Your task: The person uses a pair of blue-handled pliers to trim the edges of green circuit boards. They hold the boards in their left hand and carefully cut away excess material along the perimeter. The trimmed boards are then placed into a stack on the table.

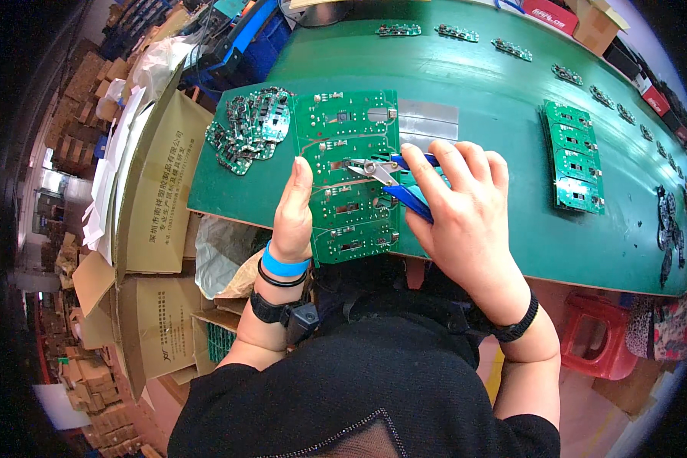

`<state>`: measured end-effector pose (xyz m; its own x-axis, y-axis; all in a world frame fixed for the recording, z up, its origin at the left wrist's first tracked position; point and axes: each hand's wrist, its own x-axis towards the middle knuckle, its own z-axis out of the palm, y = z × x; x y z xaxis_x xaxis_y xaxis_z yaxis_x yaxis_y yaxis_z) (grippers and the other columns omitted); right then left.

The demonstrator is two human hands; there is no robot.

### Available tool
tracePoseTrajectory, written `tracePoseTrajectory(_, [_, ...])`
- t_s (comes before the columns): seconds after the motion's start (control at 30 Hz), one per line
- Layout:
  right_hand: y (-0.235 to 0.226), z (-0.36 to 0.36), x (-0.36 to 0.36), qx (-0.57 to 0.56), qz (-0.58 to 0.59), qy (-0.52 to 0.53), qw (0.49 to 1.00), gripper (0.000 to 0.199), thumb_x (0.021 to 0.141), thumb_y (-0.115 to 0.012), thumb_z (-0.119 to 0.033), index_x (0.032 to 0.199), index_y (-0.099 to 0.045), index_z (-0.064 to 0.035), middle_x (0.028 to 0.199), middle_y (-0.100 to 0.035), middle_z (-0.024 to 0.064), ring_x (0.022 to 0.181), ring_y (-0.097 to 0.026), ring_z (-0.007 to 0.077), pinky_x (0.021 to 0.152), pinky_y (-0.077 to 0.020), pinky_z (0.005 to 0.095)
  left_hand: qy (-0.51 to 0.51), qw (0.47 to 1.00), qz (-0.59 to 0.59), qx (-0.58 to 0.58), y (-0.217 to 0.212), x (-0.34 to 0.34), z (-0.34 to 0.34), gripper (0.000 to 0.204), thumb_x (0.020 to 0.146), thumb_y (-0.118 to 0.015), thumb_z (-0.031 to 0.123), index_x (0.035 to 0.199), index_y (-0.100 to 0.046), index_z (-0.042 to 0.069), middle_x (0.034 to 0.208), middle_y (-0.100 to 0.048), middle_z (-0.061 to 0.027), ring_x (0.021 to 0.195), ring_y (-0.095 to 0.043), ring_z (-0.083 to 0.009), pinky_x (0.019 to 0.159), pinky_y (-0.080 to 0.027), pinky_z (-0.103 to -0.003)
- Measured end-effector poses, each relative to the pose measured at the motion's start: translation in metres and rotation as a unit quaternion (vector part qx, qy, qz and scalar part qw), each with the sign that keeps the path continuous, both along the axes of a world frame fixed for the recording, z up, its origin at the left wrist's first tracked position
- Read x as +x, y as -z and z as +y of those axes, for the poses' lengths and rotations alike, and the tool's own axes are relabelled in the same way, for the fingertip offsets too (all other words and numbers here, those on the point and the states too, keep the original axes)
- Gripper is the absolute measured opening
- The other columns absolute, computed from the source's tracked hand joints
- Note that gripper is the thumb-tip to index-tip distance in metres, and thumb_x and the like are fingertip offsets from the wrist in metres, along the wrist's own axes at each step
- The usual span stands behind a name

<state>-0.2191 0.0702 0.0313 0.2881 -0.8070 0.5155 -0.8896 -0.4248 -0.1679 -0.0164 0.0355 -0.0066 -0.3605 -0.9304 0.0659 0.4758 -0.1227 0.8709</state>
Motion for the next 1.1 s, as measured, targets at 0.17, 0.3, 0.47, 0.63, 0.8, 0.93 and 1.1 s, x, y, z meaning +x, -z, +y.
tracePoseTrajectory(0.17, [-0.001,0.001,0.0,-0.001,0.011,0.001,1.0,0.066,0.06,-0.076,-0.011,0.125,-0.061,-0.0126,0.113,-0.057,0.0101,0.107,-0.053,0.0304,0.095,-0.037,0.0435,0.008,1.0,0.008,0.005,0.001,0.003,0.0,0.047,0.107,-0.023,0.034,0.14,-0.037,0.002,0.131,-0.054,-0.013,0.115,-0.059,-0.021,0.096,-0.052,-0.036])
tracePoseTrajectory(0.3, [0.005,0.0,0.0,-0.008,0.031,0.001,0.999,0.066,0.062,-0.077,-0.016,0.126,-0.058,-0.012,0.112,-0.057,0.0084,0.105,-0.052,0.0273,0.093,-0.036,0.0424,0.007,1.0,0.008,0.016,0.0,0.002,0.001,0.051,0.107,-0.022,0.037,0.14,-0.036,0.002,0.131,-0.054,-0.0151,0.115,-0.059,-0.0241,0.095,-0.053,-0.039])
tracePoseTrajectory(0.47, [0.007,-0.001,-0.002,-0.02,0.012,-0.006,1.0,0.067,0.062,-0.077,-0.016,0.126,-0.058,-0.0122,0.111,-0.057,0.0083,0.104,-0.053,0.0273,0.092,-0.0364,0.0426,-0.007,1.0,0.0,0.012,-0.003,-0.002,0.0,0.057,0.106,-0.018,0.042,0.142,-0.035,0.001,0.131,-0.055,-0.0193,0.113,-0.061,-0.0305,0.093,-0.055,-0.044])
tracePoseTrajectory(0.63, [0.003,-0.003,-0.002,-0.017,0.014,-0.008,1.0,0.067,0.062,-0.076,-0.017,0.126,-0.058,-0.0121,0.111,-0.057,0.0084,0.104,-0.053,0.0278,0.092,-0.0365,0.043,-0.002,1.0,0.001,0.022,0.002,0.0,-0.002,0.058,0.106,-0.018,0.043,0.142,-0.035,0.001,0.131,-0.055,-0.0193,0.113,-0.061,-0.0307,0.093,-0.055,-0.045])
tracePoseTrajectory(0.8, [0.0,-0.002,-0.001,-0.002,0.007,-0.002,1.0,0.066,0.061,-0.074,-0.011,0.126,-0.061,-0.0122,0.112,-0.058,0.0096,0.105,-0.053,0.0301,0.094,-0.0376,0.0429,0.012,0.999,0.025,0.024,-0.001,0.001,0.0,0.047,0.107,-0.022,0.034,0.14,-0.036,0.003,0.131,-0.053,-0.0133,0.115,-0.059,-0.0216,0.096,-0.052,-0.036])
tracePoseTrajectory(0.93, [0.005,-0.002,0.0,-0.01,0.014,0.001,1.0,0.069,0.059,-0.077,-0.012,0.126,-0.061,-0.0131,0.111,-0.058,0.0092,0.104,-0.054,0.0293,0.093,-0.0381,0.0427,-0.01,1.0,-0.009,0.006,0.0,0.001,-0.001,0.054,0.106,-0.02,0.04,0.141,-0.036,0.002,0.13,-0.054,-0.0173,0.113,-0.061,-0.0271,0.093,-0.055,-0.041])
tracePoseTrajectory(1.1, [0.005,-0.002,0.001,-0.035,0.025,0.003,0.999,0.069,0.057,-0.078,-0.012,0.125,-0.062,-0.0136,0.109,-0.058,0.0084,0.101,-0.054,0.0278,0.09,-0.0392,0.0421,-0.018,1.0,-0.017,0.015,0.001,0.0,-0.001,0.058,0.106,-0.019,0.044,0.141,-0.036,0.001,0.13,-0.055,-0.0195,0.112,-0.062,-0.0303,0.092,-0.055,-0.044])
